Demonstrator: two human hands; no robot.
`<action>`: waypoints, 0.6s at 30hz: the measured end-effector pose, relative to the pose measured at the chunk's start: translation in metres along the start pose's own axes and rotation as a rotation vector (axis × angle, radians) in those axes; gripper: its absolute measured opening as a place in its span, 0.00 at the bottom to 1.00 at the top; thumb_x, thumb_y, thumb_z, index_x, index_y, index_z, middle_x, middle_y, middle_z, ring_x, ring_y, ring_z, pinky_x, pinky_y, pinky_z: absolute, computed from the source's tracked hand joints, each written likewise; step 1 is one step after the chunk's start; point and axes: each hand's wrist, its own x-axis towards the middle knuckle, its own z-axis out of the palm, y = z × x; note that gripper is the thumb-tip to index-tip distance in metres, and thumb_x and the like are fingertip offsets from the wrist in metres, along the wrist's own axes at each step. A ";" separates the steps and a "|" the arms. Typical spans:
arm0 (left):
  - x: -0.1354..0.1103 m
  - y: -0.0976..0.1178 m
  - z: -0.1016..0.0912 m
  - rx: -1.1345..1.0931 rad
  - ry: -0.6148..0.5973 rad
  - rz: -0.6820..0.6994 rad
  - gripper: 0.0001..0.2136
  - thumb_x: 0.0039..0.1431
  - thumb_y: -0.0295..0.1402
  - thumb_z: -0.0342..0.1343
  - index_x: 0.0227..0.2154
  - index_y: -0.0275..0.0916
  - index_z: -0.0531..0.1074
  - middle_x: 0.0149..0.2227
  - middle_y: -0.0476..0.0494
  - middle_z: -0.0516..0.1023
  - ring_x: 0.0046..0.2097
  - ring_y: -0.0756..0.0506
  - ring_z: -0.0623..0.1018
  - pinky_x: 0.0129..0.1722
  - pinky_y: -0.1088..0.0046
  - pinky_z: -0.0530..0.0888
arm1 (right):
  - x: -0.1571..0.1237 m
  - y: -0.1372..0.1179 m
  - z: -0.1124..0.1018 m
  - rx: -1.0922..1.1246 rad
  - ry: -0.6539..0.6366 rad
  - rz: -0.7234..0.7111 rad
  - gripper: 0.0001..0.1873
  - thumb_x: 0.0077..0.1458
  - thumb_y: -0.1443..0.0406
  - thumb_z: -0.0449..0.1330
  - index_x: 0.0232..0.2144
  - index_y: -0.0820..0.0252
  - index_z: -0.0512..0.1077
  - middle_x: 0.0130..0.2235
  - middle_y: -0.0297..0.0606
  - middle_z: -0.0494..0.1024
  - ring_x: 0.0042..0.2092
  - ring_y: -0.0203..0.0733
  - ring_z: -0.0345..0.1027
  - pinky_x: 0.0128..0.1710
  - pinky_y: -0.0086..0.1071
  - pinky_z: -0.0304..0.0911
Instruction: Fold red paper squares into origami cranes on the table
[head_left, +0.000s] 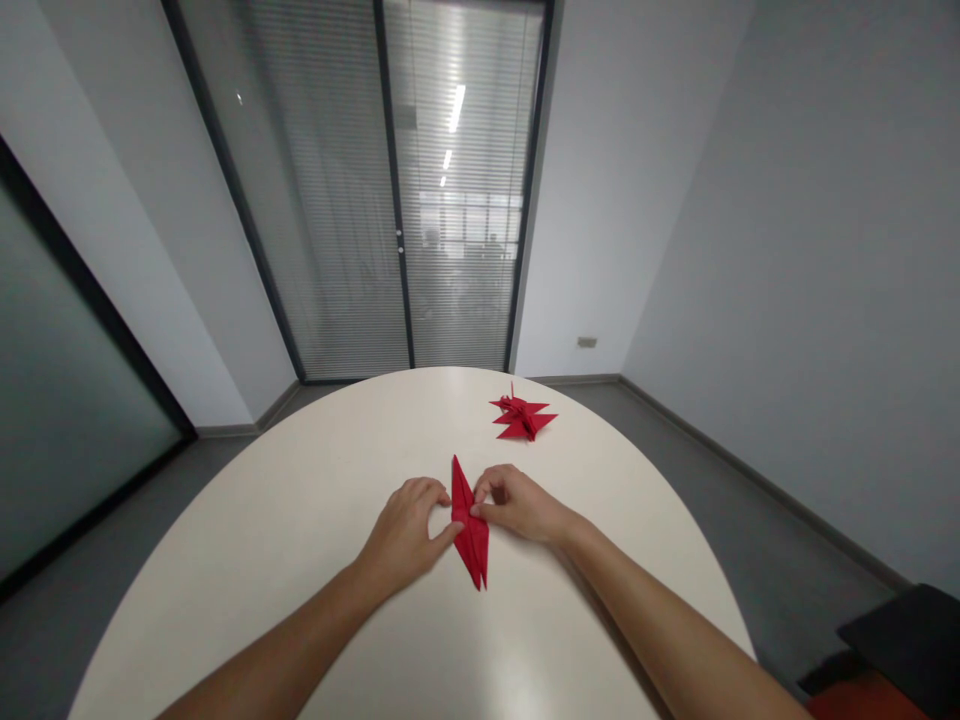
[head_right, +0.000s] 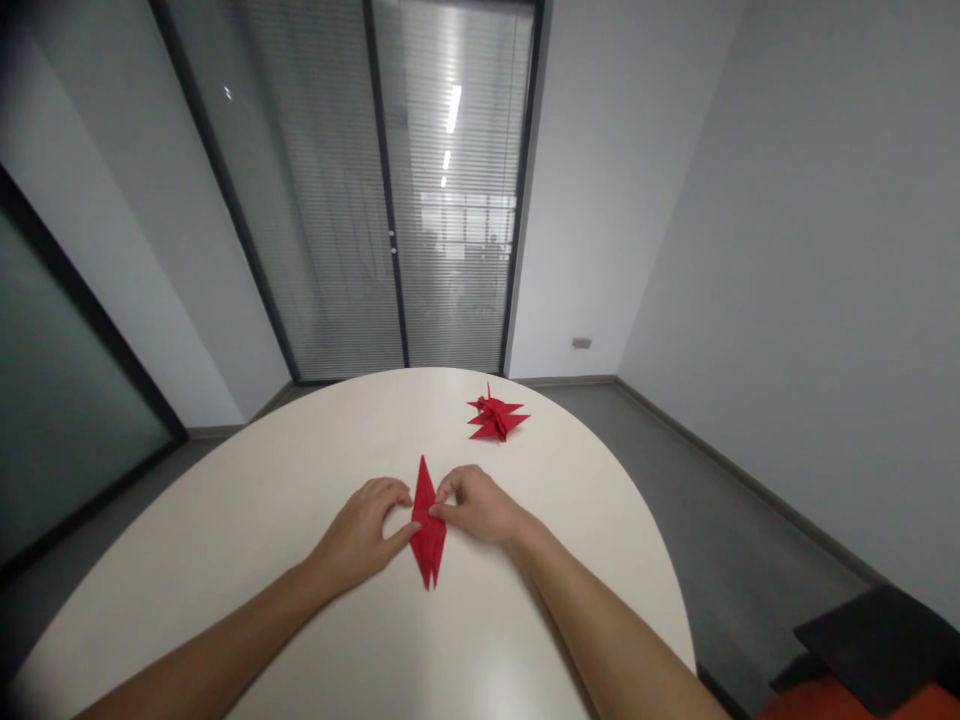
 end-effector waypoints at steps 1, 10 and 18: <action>0.000 0.000 0.001 -0.003 0.012 -0.006 0.06 0.57 0.34 0.62 0.35 0.41 0.71 0.42 0.42 0.77 0.47 0.39 0.74 0.49 0.57 0.71 | 0.000 0.000 0.000 0.055 -0.009 0.013 0.04 0.51 0.65 0.65 0.28 0.61 0.77 0.27 0.31 0.72 0.27 0.34 0.59 0.27 0.28 0.53; 0.005 0.004 0.000 -0.171 0.062 -0.047 0.02 0.59 0.30 0.58 0.35 0.41 0.74 0.39 0.44 0.78 0.44 0.41 0.76 0.48 0.61 0.71 | 0.001 -0.004 0.004 0.381 0.033 -0.048 0.11 0.52 0.60 0.68 0.33 0.61 0.73 0.33 0.35 0.77 0.36 0.39 0.69 0.38 0.32 0.61; 0.005 0.017 -0.008 -0.228 0.214 -0.109 0.04 0.61 0.32 0.56 0.37 0.41 0.75 0.37 0.45 0.80 0.41 0.43 0.77 0.44 0.64 0.72 | 0.000 -0.022 -0.002 0.214 0.196 -0.127 0.18 0.53 0.62 0.68 0.47 0.57 0.73 0.37 0.37 0.82 0.38 0.41 0.72 0.39 0.34 0.60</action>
